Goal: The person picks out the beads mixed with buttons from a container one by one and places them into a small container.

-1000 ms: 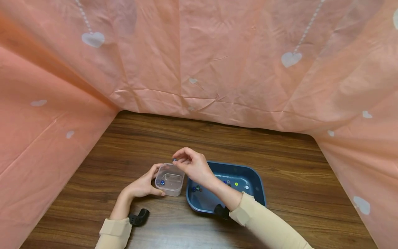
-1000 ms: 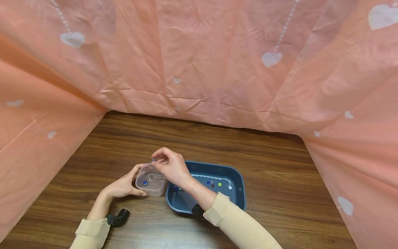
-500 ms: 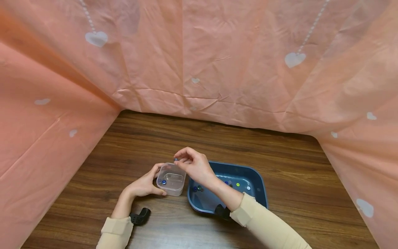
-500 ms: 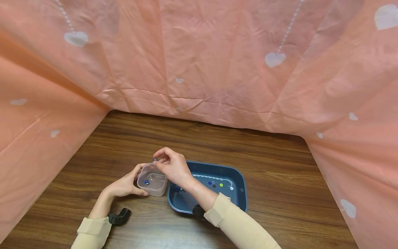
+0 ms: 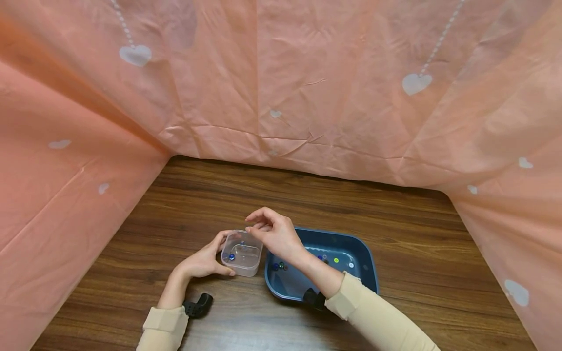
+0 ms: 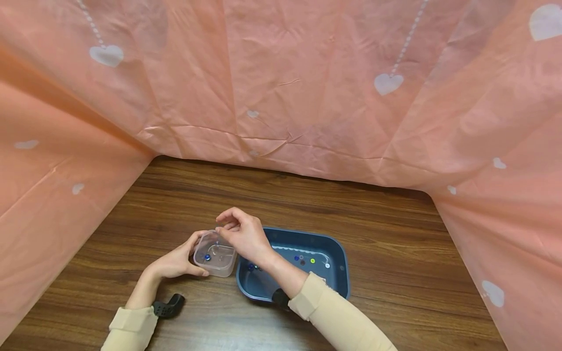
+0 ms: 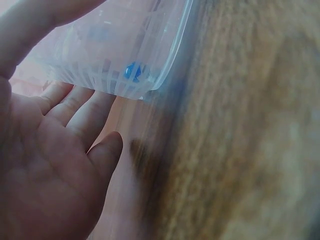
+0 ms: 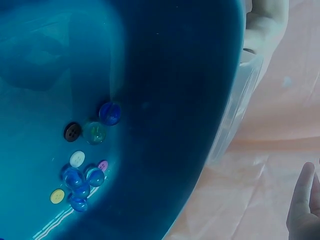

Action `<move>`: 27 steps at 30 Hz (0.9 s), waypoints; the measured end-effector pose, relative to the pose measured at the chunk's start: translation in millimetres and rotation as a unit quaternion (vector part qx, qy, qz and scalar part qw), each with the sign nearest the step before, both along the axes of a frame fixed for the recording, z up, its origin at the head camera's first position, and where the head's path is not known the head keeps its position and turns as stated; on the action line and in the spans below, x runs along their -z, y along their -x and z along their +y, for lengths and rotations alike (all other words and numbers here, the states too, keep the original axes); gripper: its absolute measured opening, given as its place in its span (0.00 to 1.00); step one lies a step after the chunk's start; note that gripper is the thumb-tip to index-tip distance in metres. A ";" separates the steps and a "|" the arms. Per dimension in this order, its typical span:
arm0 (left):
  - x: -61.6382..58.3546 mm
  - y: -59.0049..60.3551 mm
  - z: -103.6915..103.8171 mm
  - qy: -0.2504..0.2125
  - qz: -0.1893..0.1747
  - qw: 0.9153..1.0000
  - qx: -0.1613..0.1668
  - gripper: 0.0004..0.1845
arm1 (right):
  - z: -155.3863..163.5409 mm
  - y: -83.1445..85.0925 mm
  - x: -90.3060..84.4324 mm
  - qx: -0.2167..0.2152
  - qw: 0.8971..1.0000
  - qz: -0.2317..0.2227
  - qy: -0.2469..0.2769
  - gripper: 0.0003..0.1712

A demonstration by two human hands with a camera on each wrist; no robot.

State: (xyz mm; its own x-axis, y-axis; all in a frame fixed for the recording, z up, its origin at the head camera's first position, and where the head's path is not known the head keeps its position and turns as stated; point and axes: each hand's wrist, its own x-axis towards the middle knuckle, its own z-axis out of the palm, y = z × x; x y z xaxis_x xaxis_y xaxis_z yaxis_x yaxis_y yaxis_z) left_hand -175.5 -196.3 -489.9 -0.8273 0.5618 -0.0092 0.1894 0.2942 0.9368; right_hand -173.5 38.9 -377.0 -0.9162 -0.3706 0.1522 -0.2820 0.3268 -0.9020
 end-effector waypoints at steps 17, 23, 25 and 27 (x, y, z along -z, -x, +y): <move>0.0 -0.1 -0.4 0.006 0.002 1.000 -0.002 0.50 | 3.8 -1.7 -2.4 0.016 1.000 -0.014 0.012 0.10; 0.0 -0.3 -0.9 0.007 0.005 1.000 0.001 0.49 | 4.9 -1.5 -1.4 0.016 1.000 -0.011 0.022 0.10; -0.4 -0.2 -0.5 0.007 0.006 1.000 0.002 0.49 | 5.3 -1.0 -1.1 0.016 1.000 -0.010 0.024 0.10; -0.8 0.0 -0.1 0.006 0.007 1.000 0.002 0.50 | 5.8 -0.7 -1.4 0.016 1.000 -0.007 0.025 0.10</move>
